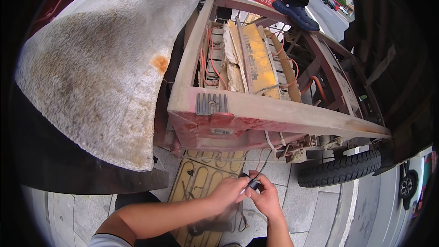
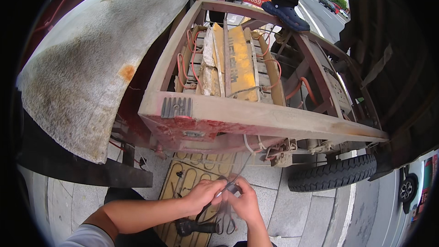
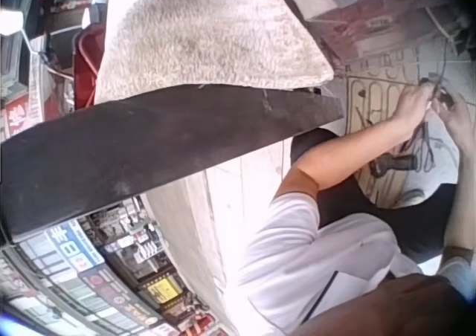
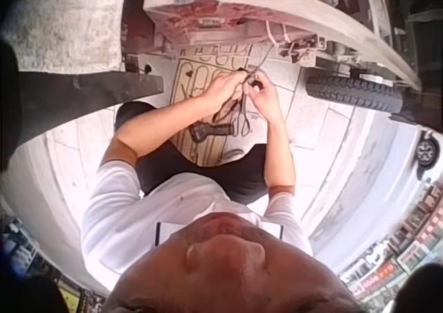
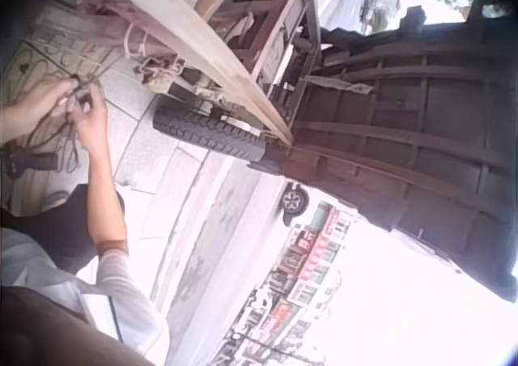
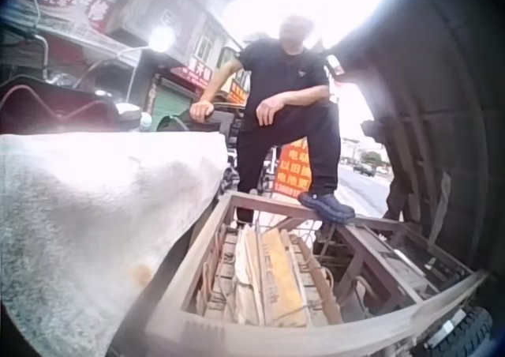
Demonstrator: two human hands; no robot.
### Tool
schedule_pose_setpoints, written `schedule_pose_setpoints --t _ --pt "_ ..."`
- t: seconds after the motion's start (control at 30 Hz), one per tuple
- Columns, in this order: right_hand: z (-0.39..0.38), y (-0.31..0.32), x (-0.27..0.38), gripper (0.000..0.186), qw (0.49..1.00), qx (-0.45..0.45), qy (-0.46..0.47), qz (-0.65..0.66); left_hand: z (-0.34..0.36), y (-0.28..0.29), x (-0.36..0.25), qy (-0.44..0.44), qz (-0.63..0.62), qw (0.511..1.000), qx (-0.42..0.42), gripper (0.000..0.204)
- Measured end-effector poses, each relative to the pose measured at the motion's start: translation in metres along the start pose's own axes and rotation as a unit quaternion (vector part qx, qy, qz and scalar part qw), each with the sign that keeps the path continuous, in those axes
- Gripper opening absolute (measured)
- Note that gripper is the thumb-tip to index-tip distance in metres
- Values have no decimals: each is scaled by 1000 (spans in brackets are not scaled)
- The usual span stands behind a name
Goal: The person strips the insulation from several wires using pliers, twists the exposed ends together, and wraps the connections with black electrical tape. The work is performed on the underside of a red vehicle frame.
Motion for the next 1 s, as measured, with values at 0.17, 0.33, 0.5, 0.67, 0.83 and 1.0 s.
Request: schedule_pose_setpoints --t 0.17,0.33,0.5,0.67,0.83,1.0 --pt "-14 9 22 18 993 -37 -108 31 -2 3 -4 -14 12 1000 12 37" --pt "-25 15 36 17 994 -49 -26 93 -14 4 -27 -160 334 926 -72 21" --pt "-24 11 42 18 991 -105 -42 71 -24 -2 -23 -300 452 821 -176 20" --pt "-21 -8 51 25 989 -88 26 118 -18 -7 -26 -289 520 775 -212 23" --pt "-16 14 25 33 987 -118 -25 109 -11 4 -16 -135 297 939 -105 35" --pt "3 -7 21 40 984 -22 -73 164 -8 -5 -18 0 60 998 -35 59"
Point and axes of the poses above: each hand's wrist, its own z-axis towards the middle knuckle, its own y-axis out of the back of the hand, x = y × z, the point moved 5 cm from there along z, towards the middle knuckle, and after that the axes turned 14 degrees about z, right-handed, at the moved point
